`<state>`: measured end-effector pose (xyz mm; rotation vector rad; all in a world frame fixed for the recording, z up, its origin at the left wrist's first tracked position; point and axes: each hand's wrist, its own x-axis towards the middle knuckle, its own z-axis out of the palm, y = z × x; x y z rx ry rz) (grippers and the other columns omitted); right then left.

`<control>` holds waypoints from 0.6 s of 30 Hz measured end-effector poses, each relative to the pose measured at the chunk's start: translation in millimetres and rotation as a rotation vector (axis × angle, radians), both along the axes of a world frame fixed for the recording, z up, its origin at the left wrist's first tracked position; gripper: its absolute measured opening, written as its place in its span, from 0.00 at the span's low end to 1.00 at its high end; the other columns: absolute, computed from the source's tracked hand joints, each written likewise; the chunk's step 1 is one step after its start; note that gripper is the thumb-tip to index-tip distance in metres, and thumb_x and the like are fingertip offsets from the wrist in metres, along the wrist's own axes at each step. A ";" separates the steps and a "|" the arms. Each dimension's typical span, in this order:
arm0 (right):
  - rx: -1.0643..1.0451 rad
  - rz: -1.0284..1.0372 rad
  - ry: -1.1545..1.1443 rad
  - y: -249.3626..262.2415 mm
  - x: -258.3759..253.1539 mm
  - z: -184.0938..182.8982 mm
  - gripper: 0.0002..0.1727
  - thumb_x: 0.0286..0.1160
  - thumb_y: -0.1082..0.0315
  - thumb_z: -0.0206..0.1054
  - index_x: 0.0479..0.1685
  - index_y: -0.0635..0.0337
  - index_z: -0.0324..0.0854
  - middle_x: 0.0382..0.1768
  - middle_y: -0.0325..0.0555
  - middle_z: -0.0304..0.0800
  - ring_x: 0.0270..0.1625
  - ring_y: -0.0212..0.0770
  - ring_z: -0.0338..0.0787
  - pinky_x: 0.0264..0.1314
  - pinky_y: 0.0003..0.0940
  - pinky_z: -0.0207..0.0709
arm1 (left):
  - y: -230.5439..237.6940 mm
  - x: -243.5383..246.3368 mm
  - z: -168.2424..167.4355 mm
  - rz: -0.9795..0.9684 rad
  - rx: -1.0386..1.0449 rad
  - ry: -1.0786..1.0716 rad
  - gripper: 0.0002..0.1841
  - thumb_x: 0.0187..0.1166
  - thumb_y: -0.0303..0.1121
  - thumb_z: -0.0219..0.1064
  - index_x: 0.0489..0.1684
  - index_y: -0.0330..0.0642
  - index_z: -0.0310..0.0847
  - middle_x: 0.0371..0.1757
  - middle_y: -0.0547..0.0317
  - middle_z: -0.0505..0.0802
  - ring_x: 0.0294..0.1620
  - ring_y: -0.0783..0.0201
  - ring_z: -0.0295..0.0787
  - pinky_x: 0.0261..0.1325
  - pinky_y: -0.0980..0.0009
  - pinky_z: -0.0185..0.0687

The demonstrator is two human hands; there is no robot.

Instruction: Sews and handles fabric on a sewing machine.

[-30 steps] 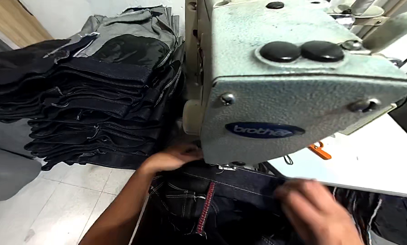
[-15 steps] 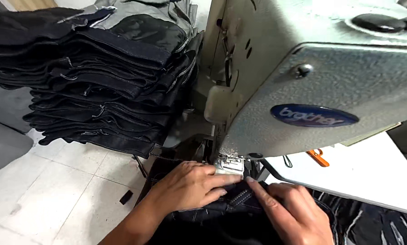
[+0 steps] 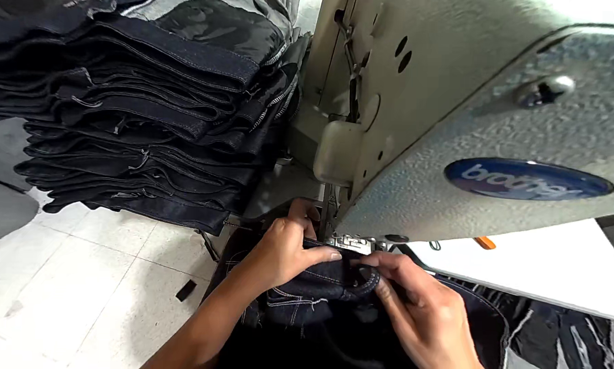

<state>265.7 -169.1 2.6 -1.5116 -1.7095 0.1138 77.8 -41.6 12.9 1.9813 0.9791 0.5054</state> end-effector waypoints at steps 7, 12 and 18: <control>-0.063 -0.041 0.119 7.2 15.4 -4.6 0.08 0.71 0.56 0.71 0.34 0.45 0.94 0.36 0.27 0.93 0.46 0.19 0.88 0.52 0.14 0.79 | -10.9 3.1 -11.3 0.114 0.490 -0.014 0.28 0.61 0.53 0.81 0.49 0.40 0.87 0.42 0.57 0.93 0.49 0.56 0.91 0.57 0.54 0.86; 0.042 -0.085 -0.159 15.8 12.3 -3.5 0.09 0.72 0.60 0.67 0.32 0.47 0.93 0.30 0.36 0.92 0.41 0.27 0.88 0.48 0.16 0.77 | -59.4 -4.3 8.6 0.001 0.095 -0.116 0.16 0.79 0.35 0.69 0.59 0.34 0.85 0.29 0.57 0.92 0.23 0.66 0.88 0.27 0.69 0.86; 0.174 -0.120 -0.347 18.9 3.3 -6.2 0.09 0.79 0.68 0.63 0.34 0.53 0.88 0.29 0.42 0.89 0.36 0.35 0.87 0.38 0.20 0.78 | -73.7 1.5 -0.3 0.029 -0.465 -0.492 0.09 0.83 0.29 0.67 0.47 0.31 0.86 0.39 0.56 0.97 0.34 0.67 0.98 0.38 0.69 0.97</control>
